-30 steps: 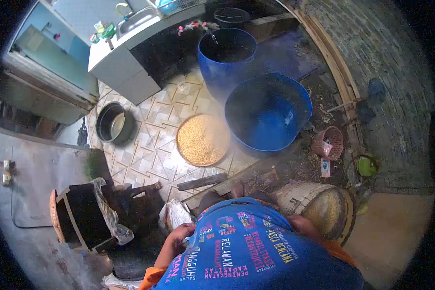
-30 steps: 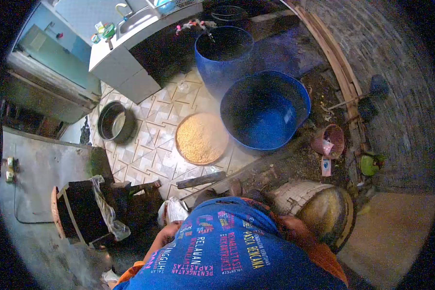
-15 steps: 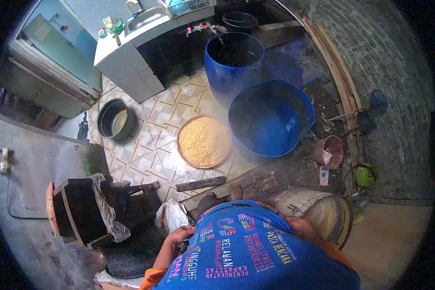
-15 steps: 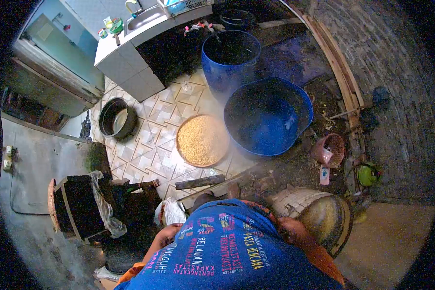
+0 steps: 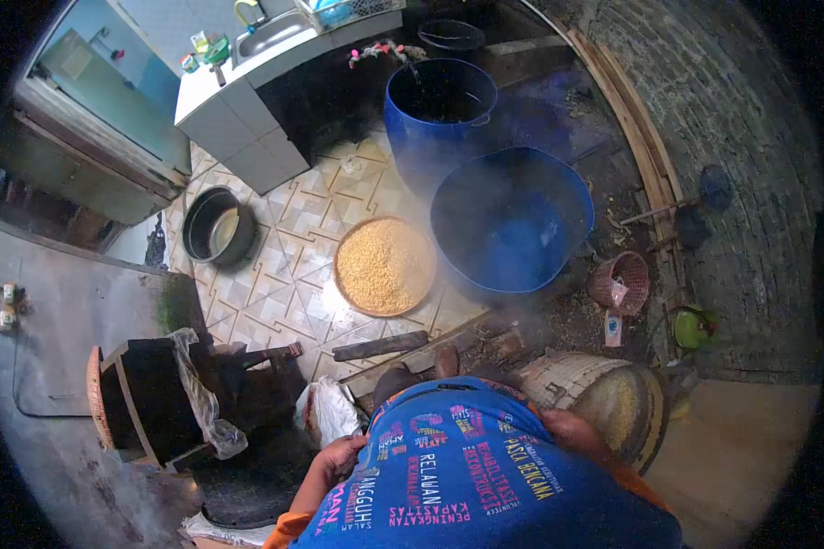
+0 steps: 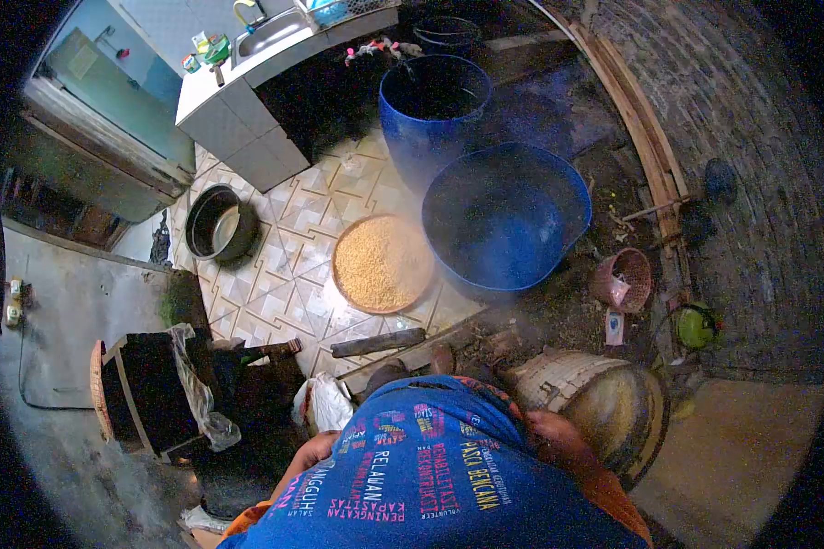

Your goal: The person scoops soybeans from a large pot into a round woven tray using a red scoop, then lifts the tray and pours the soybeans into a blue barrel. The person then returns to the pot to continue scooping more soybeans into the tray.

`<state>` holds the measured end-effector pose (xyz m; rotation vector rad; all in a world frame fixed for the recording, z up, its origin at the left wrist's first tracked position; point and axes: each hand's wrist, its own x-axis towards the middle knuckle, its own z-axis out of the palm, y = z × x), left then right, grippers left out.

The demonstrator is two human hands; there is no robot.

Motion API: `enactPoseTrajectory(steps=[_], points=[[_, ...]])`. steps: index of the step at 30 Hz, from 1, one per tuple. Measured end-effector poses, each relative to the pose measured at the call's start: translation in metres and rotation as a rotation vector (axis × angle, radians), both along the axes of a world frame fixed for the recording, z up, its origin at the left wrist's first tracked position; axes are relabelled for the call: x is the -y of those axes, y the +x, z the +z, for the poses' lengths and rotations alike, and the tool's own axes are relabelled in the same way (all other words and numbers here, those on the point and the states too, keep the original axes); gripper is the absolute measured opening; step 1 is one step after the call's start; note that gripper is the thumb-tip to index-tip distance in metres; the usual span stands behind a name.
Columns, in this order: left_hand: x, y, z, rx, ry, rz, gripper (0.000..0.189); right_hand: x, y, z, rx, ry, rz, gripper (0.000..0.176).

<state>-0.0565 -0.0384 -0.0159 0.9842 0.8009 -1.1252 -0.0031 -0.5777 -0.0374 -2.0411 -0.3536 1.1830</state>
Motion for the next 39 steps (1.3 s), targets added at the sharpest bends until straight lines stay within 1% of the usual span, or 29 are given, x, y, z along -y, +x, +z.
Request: enactPoseTrajectory(steps=[2, 3, 4, 5, 6, 8, 9, 10, 11, 12, 15, 17, 19, 21, 22, 24, 25, 26, 27, 28, 29, 30, 31, 32, 33, 34, 36, 37, 39], points=[[0.004, 0.005, 0.019, -0.086, -0.102, 0.232, 0.028, -0.001, 0.0, 0.006, 0.085, -0.025, 0.113, 0.031], [0.004, 0.006, 0.023, -0.088, -0.103, 0.23, 0.028, -0.004, 0.002, 0.012, 0.126, -0.032, 0.167, 0.031], [0.004, 0.006, 0.025, -0.097, -0.038, 0.123, 0.027, -0.014, 0.007, 0.034, 0.124, -0.034, 0.166, 0.031], [0.005, 0.008, 0.029, -0.102, 0.028, 0.017, 0.026, -0.032, 0.016, 0.063, 0.008, -0.145, 0.086, 0.031], [0.009, 0.014, 0.042, -0.101, 0.028, 0.017, 0.026, -0.041, 0.02, 0.078, -0.108, -0.256, 0.005, 0.031], [0.022, 0.026, 0.069, 0.035, 0.18, -0.198, 0.022, 0.006, -0.013, -0.003, -0.577, -0.048, -0.401, 0.031], [0.02, 0.021, 0.062, 0.037, 0.18, -0.199, 0.022, 0.029, -0.03, -0.042, -0.785, 0.014, -0.614, 0.031], [0.016, 0.012, 0.052, 0.025, 0.096, -0.089, 0.022, 0.025, -0.025, -0.036, -0.783, 0.015, -0.613, 0.031], [0.013, 0.004, 0.042, 0.014, 0.01, 0.022, 0.021, 0.02, -0.019, -0.03, -0.702, -0.068, -0.447, 0.032], [0.013, 0.005, 0.044, 0.016, 0.011, 0.024, 0.021, 0.014, -0.014, -0.021, -0.617, -0.149, -0.281, 0.033], [0.013, 0.006, 0.05, 0.039, 0.021, -0.006, 0.024, 0.014, -0.013, -0.006, -0.539, -0.092, -0.358, 0.033], [0.011, 0.006, 0.051, 0.24, 0.024, -0.156, 0.027, 0.013, -0.014, -0.002, -0.572, -0.079, -0.359, 0.034], [0.015, 0.012, 0.054, 0.209, 0.044, -0.178, 0.027, 0.001, -0.008, 0.019, -0.601, -0.065, -0.358, 0.034], [0.019, 0.012, 0.059, 0.178, 0.065, -0.204, 0.028, -0.022, 0.004, 0.066, -0.312, -0.031, -0.405, 0.026], [0.022, 0.012, 0.062, 0.142, 0.033, -0.121, 0.028, -0.015, 0.0, 0.043, -0.309, -0.031, -0.402, 0.026], [0.023, 0.004, 0.056, 0.105, 0.001, -0.036, 0.028, 0.015, -0.018, -0.026, -0.299, -0.217, -0.099, 0.026], [0.023, -0.008, 0.043, 0.059, -0.039, 0.055, 0.029, 0.029, -0.021, -0.03, -0.299, -0.218, -0.098, 0.026], [0.022, -0.012, 0.035, 0.015, -0.08, 0.143, 0.03, 0.041, -0.022, -0.033, -0.097, 0.025, 0.052, 0.028], [0.024, -0.008, 0.041, 0.016, -0.081, 0.141, 0.03, 0.046, -0.024, -0.036, 0.104, 0.266, 0.202, 0.036], [0.028, -0.002, 0.055, 0.018, -0.041, 0.116, 0.03, 0.046, -0.029, -0.042, 0.104, 0.264, 0.201, 0.036], [0.031, 0.002, 0.062, 0.02, -0.002, 0.091, 0.03, 0.043, -0.035, -0.051, -0.212, 0.039, -0.054, 0.03], [0.029, -0.005, 0.052, 0.02, -0.003, 0.09, 0.03, 0.038, -0.039, -0.056, -0.523, -0.189, -0.31, 0.028], [0.025, -0.019, 0.029, 0.018, -0.063, 0.117, 0.029, 0.028, -0.033, -0.038, -0.52, -0.188, -0.311, 0.028], [0.02, -0.036, -0.002, 0.018, -0.123, 0.143, 0.028, 0.007, -0.014, 0.01, -0.362, -0.183, -0.232, 0.026], [0.015, -0.053, -0.032, 0.018, -0.185, 0.169, 0.027, -0.004, -0.004, 0.036, -0.204, -0.179, -0.152, 0.025], [0.012, -0.065, -0.055, 0.018, -0.246, 0.195, 0.026, 0.008, -0.009, 0.023, -0.2, -0.18, -0.153, 0.025], [0.01, -0.065, -0.06, 0.02, -0.307, 0.221, 0.025, 0.026, -0.018, 0.001, 0.006, -0.263, 0.181, 0.041], [0.009, -0.062, -0.054, 0.037, -0.31, 0.181, 0.026, 0.031, -0.02, -0.005, 0.008, -0.262, 0.181, 0.041], [0.007, -0.059, -0.051, 0.051, -0.313, 0.136, 0.026, 0.035, -0.021, -0.005, -0.15, 0.069, -0.024, 0.043]])
